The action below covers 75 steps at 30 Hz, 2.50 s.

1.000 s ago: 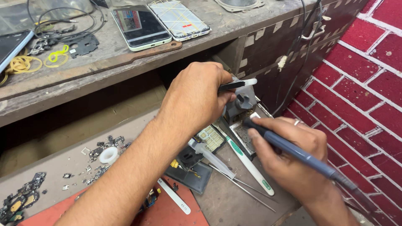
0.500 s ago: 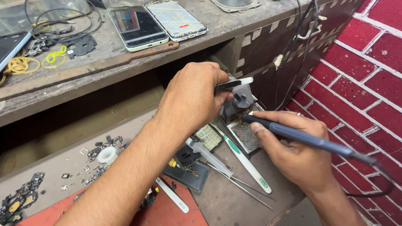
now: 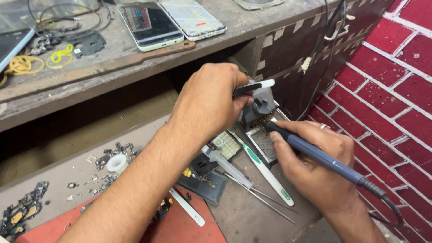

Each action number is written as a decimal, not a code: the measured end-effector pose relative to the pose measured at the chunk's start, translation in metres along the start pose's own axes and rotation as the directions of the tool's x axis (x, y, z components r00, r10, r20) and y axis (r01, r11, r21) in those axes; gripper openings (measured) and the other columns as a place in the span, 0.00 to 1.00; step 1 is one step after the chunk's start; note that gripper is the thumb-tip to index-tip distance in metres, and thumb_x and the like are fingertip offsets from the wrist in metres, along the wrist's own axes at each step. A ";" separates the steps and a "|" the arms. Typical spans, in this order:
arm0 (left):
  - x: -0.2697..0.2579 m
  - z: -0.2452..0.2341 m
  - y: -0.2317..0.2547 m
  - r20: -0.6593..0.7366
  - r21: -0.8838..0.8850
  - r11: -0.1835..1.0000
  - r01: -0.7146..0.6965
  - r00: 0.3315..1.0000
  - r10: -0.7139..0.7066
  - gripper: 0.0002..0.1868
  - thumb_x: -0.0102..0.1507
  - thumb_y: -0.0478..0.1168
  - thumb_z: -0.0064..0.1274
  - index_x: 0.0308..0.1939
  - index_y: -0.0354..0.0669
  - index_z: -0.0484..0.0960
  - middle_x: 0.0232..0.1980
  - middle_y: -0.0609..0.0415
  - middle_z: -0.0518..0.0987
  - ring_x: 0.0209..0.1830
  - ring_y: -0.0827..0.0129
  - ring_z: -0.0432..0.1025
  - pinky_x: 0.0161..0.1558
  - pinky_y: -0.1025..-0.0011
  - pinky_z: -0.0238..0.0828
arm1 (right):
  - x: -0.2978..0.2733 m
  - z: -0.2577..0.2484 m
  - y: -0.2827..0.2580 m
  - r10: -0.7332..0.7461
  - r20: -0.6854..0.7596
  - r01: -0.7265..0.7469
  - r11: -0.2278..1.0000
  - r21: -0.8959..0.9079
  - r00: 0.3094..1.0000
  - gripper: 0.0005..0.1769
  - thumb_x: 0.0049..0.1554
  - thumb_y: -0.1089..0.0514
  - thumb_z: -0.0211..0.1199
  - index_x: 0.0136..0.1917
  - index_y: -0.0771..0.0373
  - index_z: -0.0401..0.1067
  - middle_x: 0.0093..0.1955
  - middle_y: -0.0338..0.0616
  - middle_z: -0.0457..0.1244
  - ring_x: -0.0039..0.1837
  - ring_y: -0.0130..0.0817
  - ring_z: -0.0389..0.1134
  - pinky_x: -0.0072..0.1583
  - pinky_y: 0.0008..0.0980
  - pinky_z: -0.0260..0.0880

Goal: The person disassembles a mobile phone, removes the battery, and manipulates the internal circuit board. They apply a liquid substance from a syringe onto the board and use a soldering iron to work on specific components. The person handles various small parts and tools throughout the process.

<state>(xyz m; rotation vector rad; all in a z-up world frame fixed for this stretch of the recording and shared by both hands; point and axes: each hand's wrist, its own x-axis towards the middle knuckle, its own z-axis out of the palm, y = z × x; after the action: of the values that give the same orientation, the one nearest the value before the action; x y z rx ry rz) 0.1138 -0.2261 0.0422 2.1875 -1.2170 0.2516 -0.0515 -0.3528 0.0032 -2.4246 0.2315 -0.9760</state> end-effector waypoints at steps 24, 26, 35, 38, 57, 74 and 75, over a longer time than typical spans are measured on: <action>0.000 0.000 0.000 -0.020 -0.004 1.000 -0.020 1.000 0.020 0.12 0.54 0.43 0.67 0.40 0.46 0.89 0.39 0.52 0.83 0.41 0.51 0.77 0.42 0.55 0.72 | 0.002 -0.004 0.005 0.103 0.072 -0.118 0.958 0.262 0.992 0.11 0.55 0.63 0.69 0.52 0.67 0.81 0.40 0.45 0.73 0.37 0.24 0.70 0.36 0.22 0.66; 0.000 0.000 -0.001 -0.005 -0.014 1.000 -0.002 1.000 0.002 0.10 0.54 0.42 0.66 0.39 0.47 0.89 0.39 0.53 0.83 0.41 0.52 0.78 0.43 0.56 0.73 | 0.005 -0.002 0.007 0.058 0.034 -0.063 0.983 0.173 0.998 0.13 0.54 0.63 0.69 0.53 0.67 0.80 0.40 0.45 0.73 0.37 0.23 0.71 0.37 0.21 0.68; -0.001 -0.002 0.001 0.010 -0.005 1.000 0.022 1.000 -0.022 0.11 0.55 0.42 0.67 0.41 0.47 0.89 0.41 0.54 0.83 0.42 0.54 0.78 0.44 0.57 0.73 | 0.005 -0.003 0.002 0.089 0.040 -0.095 0.979 0.183 0.995 0.12 0.55 0.63 0.68 0.53 0.67 0.80 0.39 0.43 0.72 0.36 0.20 0.70 0.37 0.18 0.66; -0.001 -0.001 0.002 0.006 -0.005 1.000 0.021 1.000 -0.021 0.13 0.54 0.43 0.67 0.42 0.48 0.89 0.41 0.54 0.83 0.43 0.53 0.78 0.44 0.57 0.73 | 0.003 -0.003 0.000 0.136 0.044 -0.139 0.986 0.089 0.990 0.11 0.53 0.63 0.69 0.51 0.67 0.81 0.35 0.44 0.72 0.32 0.22 0.68 0.33 0.20 0.62; -0.043 -0.058 0.008 0.061 -0.466 0.823 0.324 0.940 -0.336 0.16 0.66 0.45 0.48 0.54 0.45 0.78 0.34 0.56 0.78 0.34 0.72 0.73 0.37 0.67 0.72 | -0.047 -0.028 0.055 0.414 0.488 -0.498 -0.091 0.862 0.769 0.16 0.72 0.52 0.53 0.49 0.65 0.72 0.38 0.46 0.66 0.34 0.28 0.61 0.38 0.29 0.58; -0.156 -0.117 -0.020 0.037 -0.806 0.505 0.309 0.878 -0.477 0.13 0.71 0.37 0.40 0.57 0.40 0.76 0.41 0.58 0.75 0.41 0.76 0.72 0.44 0.75 0.75 | -0.039 0.003 0.005 0.277 0.585 -0.594 -0.061 0.802 0.762 0.23 0.74 0.48 0.51 0.63 0.73 0.72 0.43 0.48 0.66 0.37 0.29 0.64 0.36 0.25 0.63; -0.159 -0.119 -0.022 0.037 -0.792 0.504 0.345 0.851 -0.524 0.13 0.71 0.37 0.40 0.56 0.41 0.76 0.40 0.58 0.75 0.40 0.76 0.71 0.43 0.75 0.74 | -0.038 0.005 -0.001 0.324 0.579 -0.611 -0.001 0.791 0.748 0.23 0.73 0.48 0.52 0.63 0.71 0.72 0.43 0.48 0.66 0.38 0.29 0.65 0.36 0.26 0.64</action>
<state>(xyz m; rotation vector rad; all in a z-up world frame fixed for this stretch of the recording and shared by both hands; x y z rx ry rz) 0.0581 -0.0349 0.0570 1.5333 -0.4386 -0.2391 -0.0756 -0.3376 -0.0219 -0.9977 0.2212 -0.2410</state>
